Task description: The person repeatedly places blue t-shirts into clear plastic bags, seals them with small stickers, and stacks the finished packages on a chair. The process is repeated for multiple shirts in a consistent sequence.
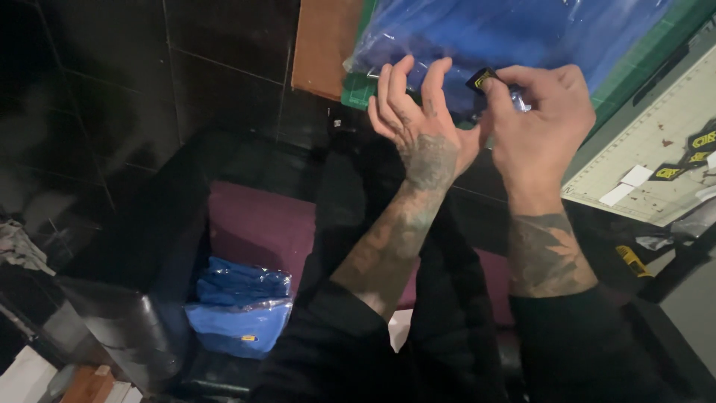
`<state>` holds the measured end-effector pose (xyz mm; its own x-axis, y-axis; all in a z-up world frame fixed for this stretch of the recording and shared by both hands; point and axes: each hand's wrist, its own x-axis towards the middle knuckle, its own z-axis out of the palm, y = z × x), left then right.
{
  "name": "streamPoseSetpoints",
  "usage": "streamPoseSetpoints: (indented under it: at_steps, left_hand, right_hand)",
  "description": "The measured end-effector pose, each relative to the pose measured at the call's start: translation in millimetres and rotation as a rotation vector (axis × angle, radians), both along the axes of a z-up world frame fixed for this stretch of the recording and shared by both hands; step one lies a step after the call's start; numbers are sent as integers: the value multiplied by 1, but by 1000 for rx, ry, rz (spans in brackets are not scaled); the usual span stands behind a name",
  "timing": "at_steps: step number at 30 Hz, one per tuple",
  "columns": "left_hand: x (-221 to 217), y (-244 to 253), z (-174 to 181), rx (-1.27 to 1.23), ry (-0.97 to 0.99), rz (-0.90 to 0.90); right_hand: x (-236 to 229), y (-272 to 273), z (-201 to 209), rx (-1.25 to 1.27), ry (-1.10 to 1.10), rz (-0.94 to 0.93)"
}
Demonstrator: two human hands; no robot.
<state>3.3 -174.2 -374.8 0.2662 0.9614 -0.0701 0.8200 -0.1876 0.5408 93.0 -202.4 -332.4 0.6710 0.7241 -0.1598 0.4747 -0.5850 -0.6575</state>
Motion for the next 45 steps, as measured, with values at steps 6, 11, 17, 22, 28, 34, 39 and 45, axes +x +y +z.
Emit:
streamPoseSetpoints:
  at_steps: [6, 11, 17, 22, 28, 34, 39, 45]
  left_hand:
    - [-5, -3, -3, -8, 4, -11]
    - [-5, -1, -5, -19, 17, -16]
    - [-3, 4, -6, 12, 47, -34]
    - [-2, 13, -11, 5, 47, -63]
    - [-1, 29, -6, 42, 57, -141]
    - [2, 28, 6, 112, -33, -214]
    - [25, 22, -38, 276, 64, -391]
    - [43, 38, -58, 172, 109, -444]
  right_hand:
    - [-1, 8, 5, 26, -33, 37]
    - [5, 14, 6, 7, -128, 129]
    - [12, 16, -1, -130, -138, 93]
    - [32, 20, -8, -263, -82, -6]
    - [53, 31, 21, -95, -50, -15]
    - [144, 67, 32, 197, -382, 384]
    - [216, 104, 2, 4, -711, 1197]
    - [243, 131, -42, -96, -704, 1370]
